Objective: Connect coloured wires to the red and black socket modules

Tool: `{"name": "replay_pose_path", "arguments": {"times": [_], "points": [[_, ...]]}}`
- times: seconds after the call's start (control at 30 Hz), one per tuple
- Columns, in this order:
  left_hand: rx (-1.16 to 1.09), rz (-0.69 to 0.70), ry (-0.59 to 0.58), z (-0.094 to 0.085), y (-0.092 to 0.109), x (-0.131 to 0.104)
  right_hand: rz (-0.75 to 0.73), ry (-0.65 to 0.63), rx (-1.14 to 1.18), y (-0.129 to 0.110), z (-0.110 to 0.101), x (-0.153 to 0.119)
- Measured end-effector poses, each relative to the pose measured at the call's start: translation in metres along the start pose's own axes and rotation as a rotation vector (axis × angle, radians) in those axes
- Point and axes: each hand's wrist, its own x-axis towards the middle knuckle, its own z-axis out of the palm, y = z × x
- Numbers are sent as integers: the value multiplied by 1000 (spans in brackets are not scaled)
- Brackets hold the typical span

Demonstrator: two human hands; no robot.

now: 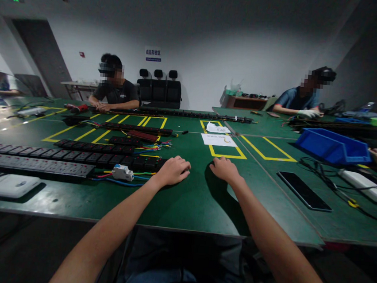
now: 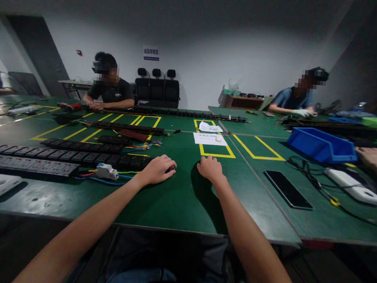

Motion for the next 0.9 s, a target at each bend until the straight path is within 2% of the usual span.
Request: {"name": "replay_pose_path", "arguments": {"times": [0.9], "points": [[-11, -3, 0, -1, 0, -1, 5, -12, 13, 0, 0, 0]]}}
